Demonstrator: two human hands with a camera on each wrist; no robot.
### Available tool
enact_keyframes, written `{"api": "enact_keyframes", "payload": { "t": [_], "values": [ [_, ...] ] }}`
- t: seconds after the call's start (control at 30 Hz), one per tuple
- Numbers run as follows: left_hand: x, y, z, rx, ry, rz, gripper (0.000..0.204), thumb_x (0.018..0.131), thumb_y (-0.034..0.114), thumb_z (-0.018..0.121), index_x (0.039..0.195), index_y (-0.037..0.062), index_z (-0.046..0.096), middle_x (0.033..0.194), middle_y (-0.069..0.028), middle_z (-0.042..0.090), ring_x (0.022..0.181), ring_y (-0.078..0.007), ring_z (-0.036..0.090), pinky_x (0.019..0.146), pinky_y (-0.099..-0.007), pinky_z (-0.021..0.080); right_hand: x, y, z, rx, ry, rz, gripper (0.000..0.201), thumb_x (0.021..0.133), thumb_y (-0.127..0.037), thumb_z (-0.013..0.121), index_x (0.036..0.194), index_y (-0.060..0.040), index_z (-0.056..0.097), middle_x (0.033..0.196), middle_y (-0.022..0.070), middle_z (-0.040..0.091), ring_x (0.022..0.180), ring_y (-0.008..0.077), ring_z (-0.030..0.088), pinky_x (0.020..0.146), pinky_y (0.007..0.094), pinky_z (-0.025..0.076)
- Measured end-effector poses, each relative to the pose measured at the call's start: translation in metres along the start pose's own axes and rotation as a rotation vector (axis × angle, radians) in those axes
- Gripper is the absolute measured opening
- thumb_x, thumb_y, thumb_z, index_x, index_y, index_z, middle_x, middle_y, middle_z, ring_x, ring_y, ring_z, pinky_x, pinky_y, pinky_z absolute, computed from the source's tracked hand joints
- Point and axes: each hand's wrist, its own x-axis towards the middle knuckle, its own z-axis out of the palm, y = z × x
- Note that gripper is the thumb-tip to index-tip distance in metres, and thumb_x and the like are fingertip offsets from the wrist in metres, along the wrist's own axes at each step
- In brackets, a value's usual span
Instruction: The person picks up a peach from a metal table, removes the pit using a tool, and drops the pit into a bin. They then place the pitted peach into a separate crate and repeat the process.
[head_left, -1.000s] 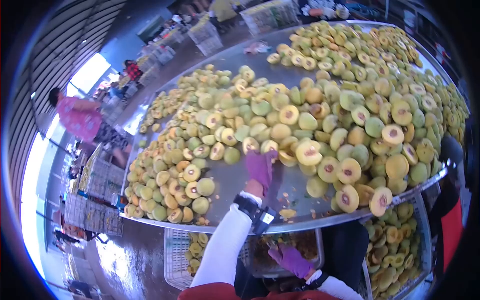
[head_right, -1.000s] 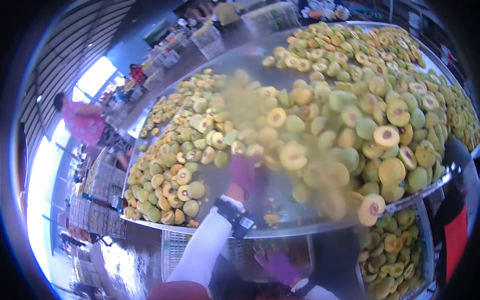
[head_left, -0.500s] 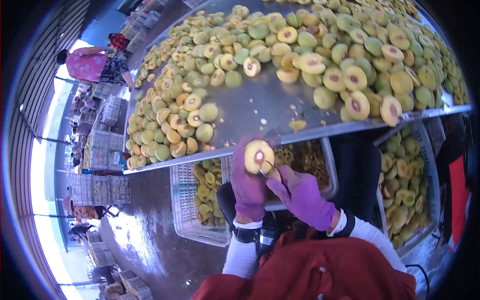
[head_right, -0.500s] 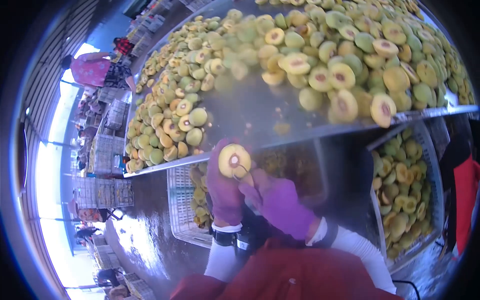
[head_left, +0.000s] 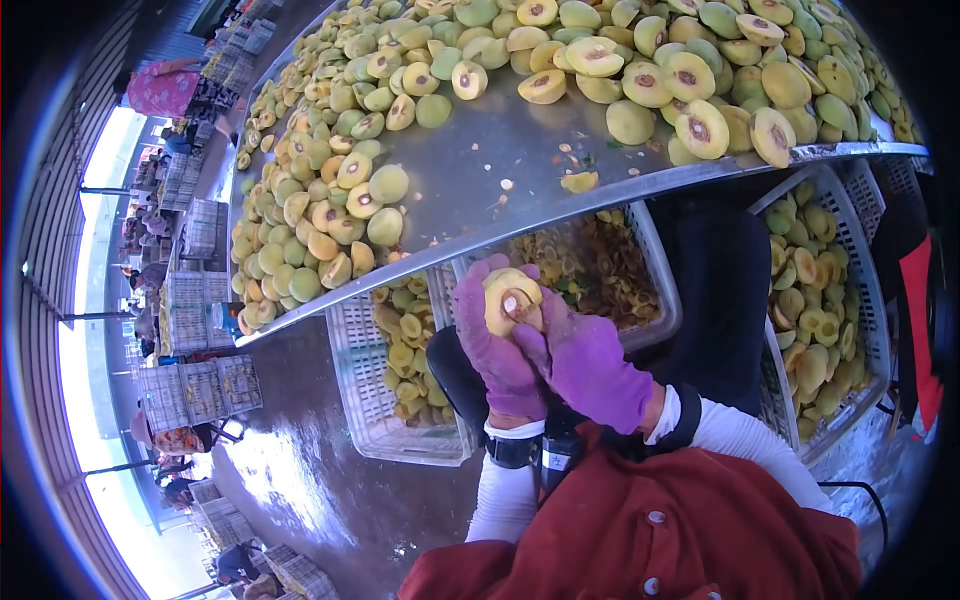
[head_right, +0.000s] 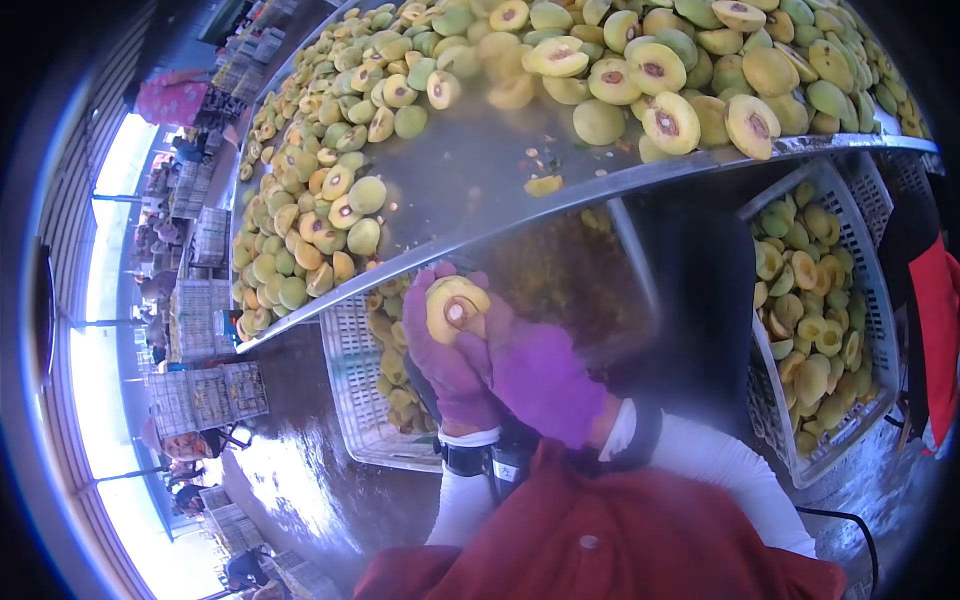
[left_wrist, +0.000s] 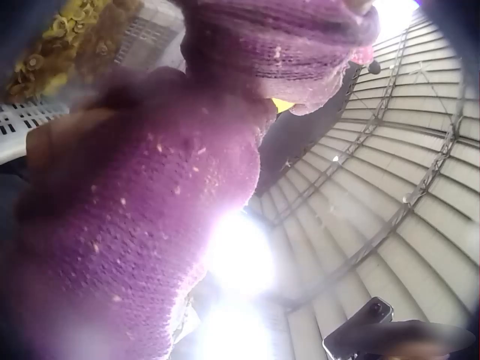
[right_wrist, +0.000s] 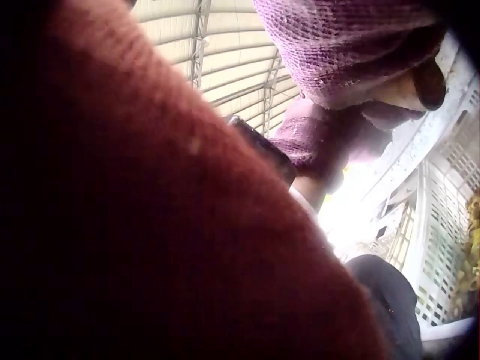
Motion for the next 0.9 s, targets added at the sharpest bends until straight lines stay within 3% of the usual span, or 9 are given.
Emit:
{"api": "enact_keyframes", "payload": {
  "t": [0.1, 0.2, 0.27, 0.37, 0.43, 0.73, 0.8, 0.83, 0.9],
  "values": [
    [0.010, 0.003, -0.008, 0.058, -0.016, -0.038, 0.030, 0.092, 0.016, 0.048, 0.117, 0.0014, 0.052, 0.110, -0.0125, 0.054, 0.090, -0.0256, 0.062, 0.077, -0.0348, 0.052, 0.006, 0.012, 0.000, 0.068, -0.061, -0.021, 0.032, 0.093, -0.033, 0.051, 0.101, -0.0013, 0.053, 0.066, 0.0125, 0.060, 0.053, 0.0262, 0.061, 0.046, 0.0373, 0.046],
    [0.023, 0.005, -0.019, 0.700, -0.380, 0.332, 0.032, 0.089, 0.016, 0.054, 0.117, 0.0002, 0.050, 0.106, -0.0108, 0.057, 0.084, -0.0221, 0.061, 0.077, -0.0334, 0.052, 0.019, 0.028, -0.004, 0.270, -0.154, -0.018, 0.032, 0.094, -0.034, 0.049, 0.092, -0.0018, 0.055, 0.065, 0.0125, 0.059, 0.052, 0.0259, 0.060, 0.047, 0.0382, 0.045],
    [0.017, 0.005, -0.003, 0.070, -0.072, -0.203, 0.025, 0.090, 0.017, 0.051, 0.108, 0.0008, 0.059, 0.094, -0.0091, 0.060, 0.083, -0.0180, 0.062, 0.072, -0.0292, 0.051, 0.024, 0.031, -0.008, 0.416, -0.170, -0.013, 0.034, 0.095, -0.035, 0.048, 0.087, -0.0019, 0.055, 0.064, 0.0113, 0.058, 0.050, 0.0247, 0.058, 0.047, 0.0381, 0.044],
    [0.006, -0.016, 0.010, 0.716, 0.216, 0.279, 0.020, 0.078, 0.010, 0.062, 0.097, 0.0027, 0.062, 0.090, -0.0085, 0.058, 0.075, -0.0190, 0.062, 0.063, -0.0272, 0.051, 0.030, 0.034, -0.018, 0.892, -0.374, 0.286, 0.037, 0.097, -0.037, 0.045, 0.086, -0.0034, 0.056, 0.061, 0.0049, 0.054, 0.049, 0.0173, 0.053, 0.046, 0.0327, 0.042],
    [0.005, -0.017, 0.002, 0.854, 0.172, 0.315, 0.022, 0.076, 0.010, 0.063, 0.097, 0.0046, 0.063, 0.089, -0.0080, 0.057, 0.074, -0.0199, 0.062, 0.061, -0.0283, 0.051, 0.040, 0.056, -0.034, 1.056, -1.034, 0.457, 0.042, 0.097, -0.042, 0.043, 0.096, -0.0018, 0.055, 0.062, -0.0014, 0.051, 0.049, 0.0108, 0.048, 0.045, 0.0292, 0.039],
    [-0.005, -0.010, 0.009, 0.596, 0.131, 0.179, 0.037, 0.081, 0.033, 0.060, 0.103, 0.0030, 0.061, 0.093, -0.0096, 0.058, 0.077, -0.0222, 0.062, 0.066, -0.0296, 0.051, 0.035, 0.038, -0.051, 0.953, -0.932, 0.413, 0.036, 0.097, -0.040, 0.042, 0.100, -0.0071, 0.057, 0.069, -0.0003, 0.049, 0.055, 0.0068, 0.045, 0.046, 0.0234, 0.036],
    [-0.005, -0.016, 0.003, 0.863, 0.043, 0.349, 0.037, 0.084, 0.030, 0.058, 0.106, 0.0015, 0.059, 0.096, -0.0108, 0.057, 0.078, -0.0223, 0.062, 0.068, -0.0311, 0.051, 0.027, 0.057, -0.035, 1.078, -1.010, 0.462, 0.032, 0.098, -0.035, 0.043, 0.101, -0.0068, 0.056, 0.071, 0.0003, 0.050, 0.060, 0.0073, 0.048, 0.049, 0.0243, 0.038],
    [-0.009, -0.016, 0.006, 0.864, 0.045, 0.347, 0.037, 0.084, 0.030, 0.058, 0.106, 0.0015, 0.059, 0.096, -0.0108, 0.057, 0.078, -0.0223, 0.062, 0.068, -0.0311, 0.051, 0.015, 0.076, -0.008, 0.404, -0.592, -0.129, 0.040, 0.097, -0.041, 0.043, 0.096, -0.0030, 0.057, 0.063, 0.0026, 0.049, 0.053, 0.0099, 0.048, 0.045, 0.0266, 0.036],
    [-0.015, -0.018, 0.017, 0.577, 0.172, 0.205, 0.036, 0.085, 0.027, 0.057, 0.110, 0.0008, 0.057, 0.098, -0.0120, 0.057, 0.080, -0.0227, 0.062, 0.070, -0.0318, 0.052, 0.019, 0.060, -0.018, -0.285, -0.104, -0.654, 0.049, 0.096, -0.046, 0.043, 0.091, 0.0008, 0.057, 0.054, 0.0048, 0.048, 0.046, 0.0126, 0.047, 0.042, 0.0289, 0.035]
  ]
}}
